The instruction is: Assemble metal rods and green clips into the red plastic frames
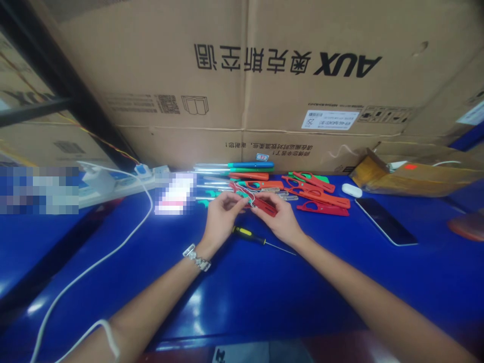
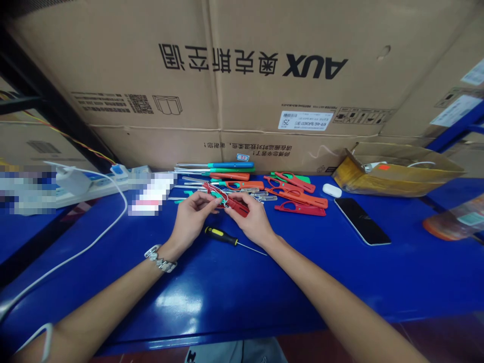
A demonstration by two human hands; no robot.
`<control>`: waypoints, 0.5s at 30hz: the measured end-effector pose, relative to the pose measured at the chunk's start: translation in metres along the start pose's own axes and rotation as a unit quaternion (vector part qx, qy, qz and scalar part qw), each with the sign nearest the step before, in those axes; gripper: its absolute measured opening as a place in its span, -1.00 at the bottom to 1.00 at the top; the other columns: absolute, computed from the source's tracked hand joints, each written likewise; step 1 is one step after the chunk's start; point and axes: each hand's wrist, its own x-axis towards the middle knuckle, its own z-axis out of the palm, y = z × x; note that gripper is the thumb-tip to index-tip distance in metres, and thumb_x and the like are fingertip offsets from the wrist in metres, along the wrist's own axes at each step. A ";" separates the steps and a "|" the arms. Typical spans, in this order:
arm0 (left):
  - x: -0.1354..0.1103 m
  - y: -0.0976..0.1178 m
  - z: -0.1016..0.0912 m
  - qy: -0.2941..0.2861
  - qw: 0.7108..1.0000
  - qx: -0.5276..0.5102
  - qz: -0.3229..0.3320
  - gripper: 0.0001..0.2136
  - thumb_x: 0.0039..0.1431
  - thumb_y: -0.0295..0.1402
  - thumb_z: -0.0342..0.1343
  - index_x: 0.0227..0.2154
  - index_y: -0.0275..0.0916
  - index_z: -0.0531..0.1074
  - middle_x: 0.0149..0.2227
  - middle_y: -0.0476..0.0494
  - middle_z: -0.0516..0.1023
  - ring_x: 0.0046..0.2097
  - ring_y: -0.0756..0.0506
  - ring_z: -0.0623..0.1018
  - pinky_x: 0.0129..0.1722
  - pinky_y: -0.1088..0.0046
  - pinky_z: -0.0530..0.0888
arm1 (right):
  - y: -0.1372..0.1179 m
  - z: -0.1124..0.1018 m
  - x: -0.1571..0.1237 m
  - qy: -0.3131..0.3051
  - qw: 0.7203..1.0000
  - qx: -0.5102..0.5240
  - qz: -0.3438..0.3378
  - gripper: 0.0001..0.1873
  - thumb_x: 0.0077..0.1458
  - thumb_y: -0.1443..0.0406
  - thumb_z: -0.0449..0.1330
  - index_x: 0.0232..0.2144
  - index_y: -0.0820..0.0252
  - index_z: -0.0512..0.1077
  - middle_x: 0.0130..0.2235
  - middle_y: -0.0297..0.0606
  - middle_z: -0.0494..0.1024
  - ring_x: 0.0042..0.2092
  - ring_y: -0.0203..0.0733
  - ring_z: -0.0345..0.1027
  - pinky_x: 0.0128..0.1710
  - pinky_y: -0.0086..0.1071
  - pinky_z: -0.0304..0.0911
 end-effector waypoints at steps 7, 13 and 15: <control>0.004 0.008 -0.005 -0.009 0.995 -0.083 -0.056 -0.57 -0.18 -0.31 0.43 -0.28 -0.22 0.33 -0.48 0.07 0.58 -0.40 -0.01 0.60 -0.29 0.40 0.59 | 0.000 0.001 -0.001 0.006 1.000 0.005 -0.008 -0.69 0.09 0.20 0.31 -0.11 0.10 0.44 -0.09 -0.24 0.60 -0.05 -0.12 0.49 0.07 -0.18 0.36; 0.013 0.017 -0.023 -0.132 0.989 -0.007 -0.070 -0.79 -0.04 -0.29 0.36 -0.37 -0.27 0.53 -0.37 -0.09 0.64 -0.35 -0.03 0.62 -0.21 0.38 0.59 | 0.000 -0.001 -0.002 -0.007 1.000 0.006 -0.011 -0.69 0.09 0.19 0.31 -0.10 0.09 0.44 -0.10 -0.25 0.60 -0.07 -0.13 0.50 0.04 -0.18 0.38; 0.015 0.016 -0.028 -0.160 0.985 0.004 -0.068 -0.83 0.00 -0.28 0.34 -0.37 -0.26 0.57 -0.35 -0.12 0.65 -0.32 -0.05 0.63 -0.17 0.35 0.59 | 0.000 -0.001 -0.002 -0.016 1.000 0.012 -0.006 -0.70 0.10 0.18 0.30 -0.11 0.08 0.44 -0.10 -0.25 0.59 -0.08 -0.13 0.50 0.03 -0.18 0.39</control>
